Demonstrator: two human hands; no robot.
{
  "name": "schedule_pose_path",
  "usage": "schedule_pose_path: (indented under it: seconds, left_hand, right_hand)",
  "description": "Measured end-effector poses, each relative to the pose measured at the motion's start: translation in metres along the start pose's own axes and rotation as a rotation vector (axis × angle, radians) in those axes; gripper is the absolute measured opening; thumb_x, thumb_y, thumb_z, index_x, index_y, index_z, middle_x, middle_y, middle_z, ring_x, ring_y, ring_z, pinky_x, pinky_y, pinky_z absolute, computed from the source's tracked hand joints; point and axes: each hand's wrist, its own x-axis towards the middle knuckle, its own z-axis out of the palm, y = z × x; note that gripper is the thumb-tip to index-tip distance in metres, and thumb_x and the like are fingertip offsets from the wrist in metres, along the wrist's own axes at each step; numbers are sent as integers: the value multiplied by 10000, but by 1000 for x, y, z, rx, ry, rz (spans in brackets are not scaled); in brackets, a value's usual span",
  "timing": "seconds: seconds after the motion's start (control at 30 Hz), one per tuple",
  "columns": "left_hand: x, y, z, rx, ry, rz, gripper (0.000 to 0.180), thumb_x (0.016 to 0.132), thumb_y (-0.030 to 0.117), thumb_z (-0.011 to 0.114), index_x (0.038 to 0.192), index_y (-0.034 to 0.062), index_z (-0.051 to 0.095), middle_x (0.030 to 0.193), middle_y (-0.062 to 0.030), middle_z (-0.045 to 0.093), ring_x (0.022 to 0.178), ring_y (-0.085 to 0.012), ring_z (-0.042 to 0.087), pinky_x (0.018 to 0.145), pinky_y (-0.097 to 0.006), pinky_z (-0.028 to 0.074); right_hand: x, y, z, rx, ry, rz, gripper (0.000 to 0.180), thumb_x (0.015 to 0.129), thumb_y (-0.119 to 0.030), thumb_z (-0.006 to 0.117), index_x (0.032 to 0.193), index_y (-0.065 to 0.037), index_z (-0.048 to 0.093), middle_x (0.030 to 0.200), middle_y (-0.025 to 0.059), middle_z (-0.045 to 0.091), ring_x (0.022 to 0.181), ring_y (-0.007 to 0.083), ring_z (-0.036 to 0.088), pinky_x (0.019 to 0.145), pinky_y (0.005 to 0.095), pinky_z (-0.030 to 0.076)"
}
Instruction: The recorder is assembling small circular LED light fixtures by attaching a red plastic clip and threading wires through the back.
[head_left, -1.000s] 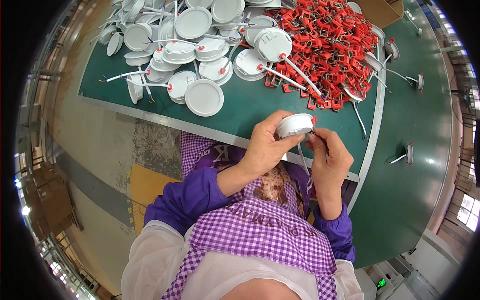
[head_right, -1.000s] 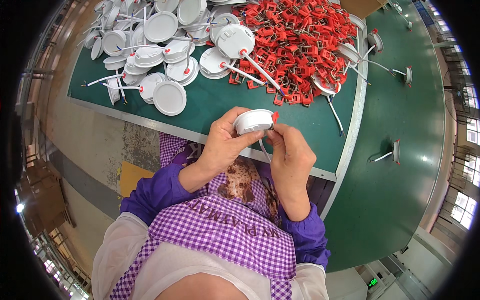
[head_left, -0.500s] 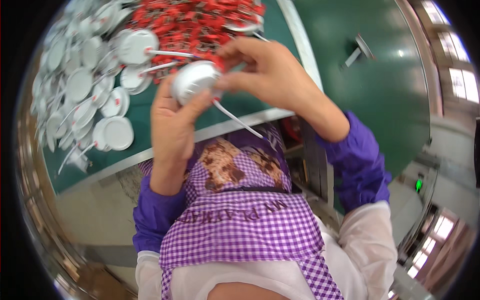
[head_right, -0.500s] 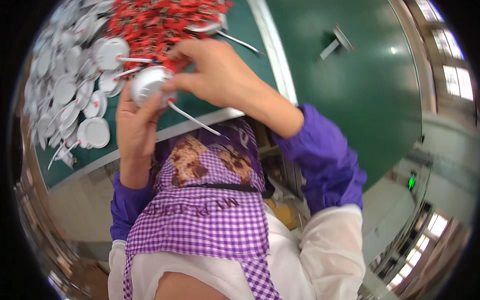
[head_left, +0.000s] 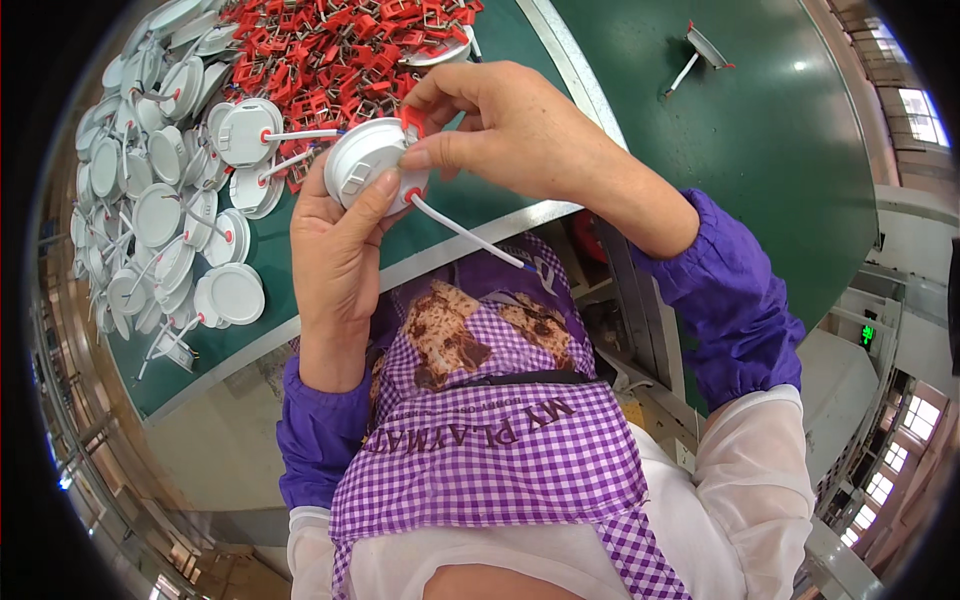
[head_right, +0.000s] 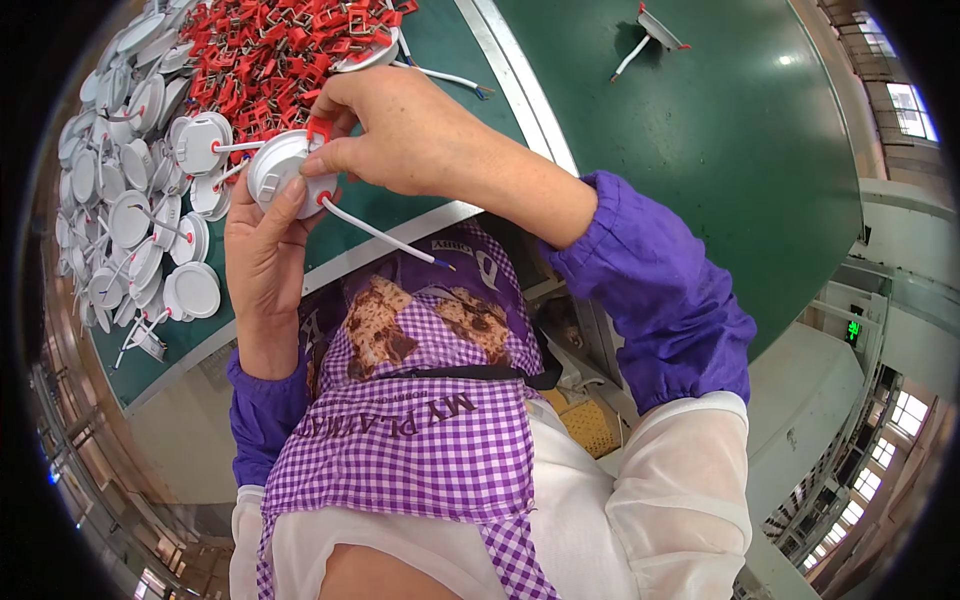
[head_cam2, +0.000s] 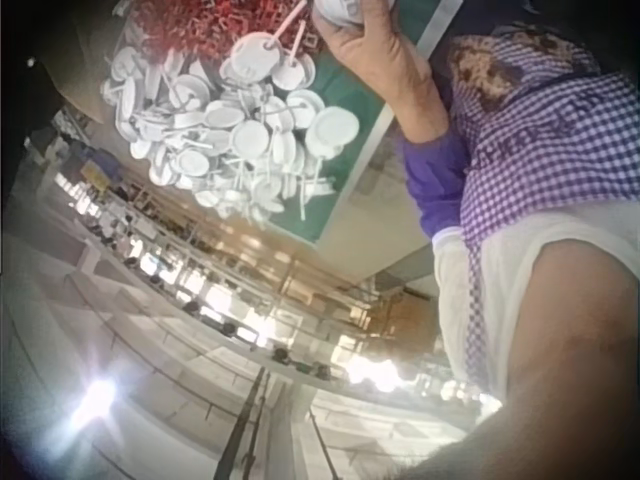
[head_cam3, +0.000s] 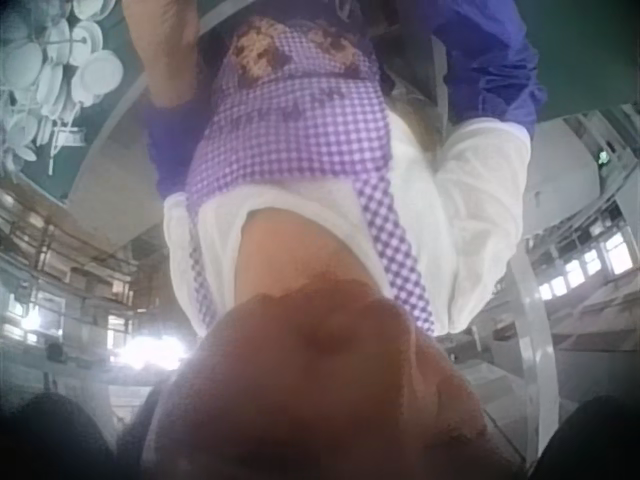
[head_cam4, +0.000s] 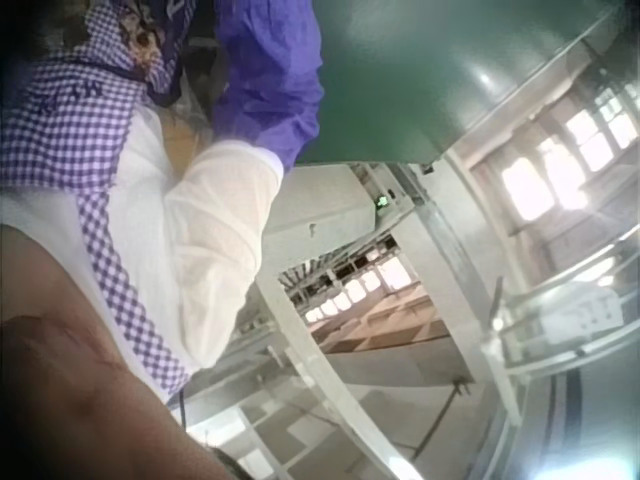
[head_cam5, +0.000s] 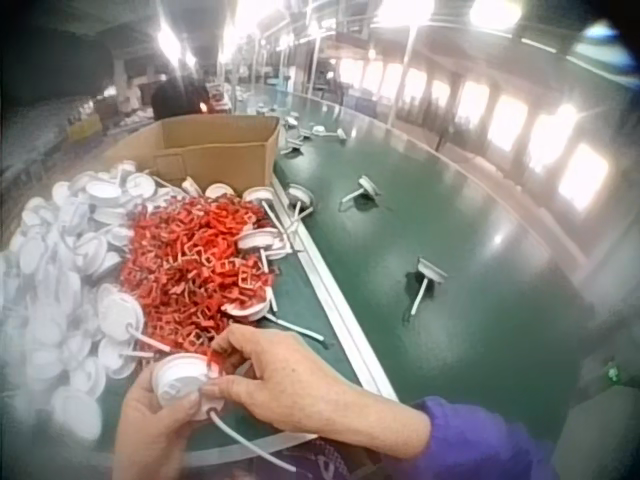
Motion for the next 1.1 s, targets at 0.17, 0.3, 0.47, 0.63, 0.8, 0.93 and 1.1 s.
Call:
schedule_pose_path:
  seconds: [0.17, 0.3, 0.47, 0.63, 0.8, 0.93, 1.1]
  left_hand:
    - [4, 1, 7, -22, 42, -39, 424, 894, 51, 653, 1280, -6, 485, 1169, -132, 618, 1025, -215, 649, 827, -375, 597]
    - [6, 1, 8, 35, 40, 1, 426, 894, 50, 654, 1281, -10, 486, 1150, -124, 626, 1005, -212, 655, 818, -364, 600]
    - [-5, 2, 21, -33, 88, -26, 387, 862, 54, 700, 1211, -4, 544, 1097, -89, 647, 952, -170, 655, 804, -315, 576]
    - [6, -4, 35, -68, -96, -120, 442, 906, 69, 643, 1308, 3, 471, 1151, -103, 616, 999, -176, 642, 786, -324, 592]
    - [4, -3, 36, -86, -267, -152, 479, 954, 125, 589, 1383, 11, 408, 1245, -163, 583, 1019, -209, 638, 799, -322, 577]
    - [1, -6, 24, 43, -203, -208, 385, 965, 152, 580, 1318, 23, 496, 1167, -160, 635, 994, -188, 644, 785, -270, 531]
    - [-1, -7, 15, 21, -164, -213, 313, 959, 130, 581, 1240, -3, 542, 1100, -123, 660, 959, -168, 651, 761, -259, 518]
  right_hand:
    - [3, 0, 1, 105, -12, 132, 371, 850, -143, 725, 1146, 46, 606, 951, 117, 665, 812, 154, 663, 713, 287, 541]
    - [5, 10, 2, 243, 5, 152, 349, 833, -130, 734, 1090, 78, 620, 879, 107, 674, 795, 157, 668, 706, 290, 537]
    - [-4, 9, -1, 390, -6, 191, 401, 846, -94, 719, 1180, 85, 588, 957, 97, 677, 833, 144, 658, 771, 283, 542]
    - [-12, 21, -37, 440, -49, 378, 390, 904, -216, 680, 1160, 67, 602, 915, 80, 678, 784, 128, 656, 728, 250, 539]
    - [-35, 47, -49, 1086, 90, 438, 346, 938, -256, 638, 1083, 58, 627, 899, 124, 687, 762, 175, 682, 718, 276, 586]
    - [-42, 65, -71, 1484, 423, 177, 355, 982, -139, 532, 1230, 110, 484, 1112, 244, 608, 916, 246, 660, 803, 340, 582]
    - [-47, 74, -92, 1793, 264, 51, 464, 987, -129, 515, 1287, 193, 366, 1256, 276, 502, 948, 236, 629, 858, 320, 565]
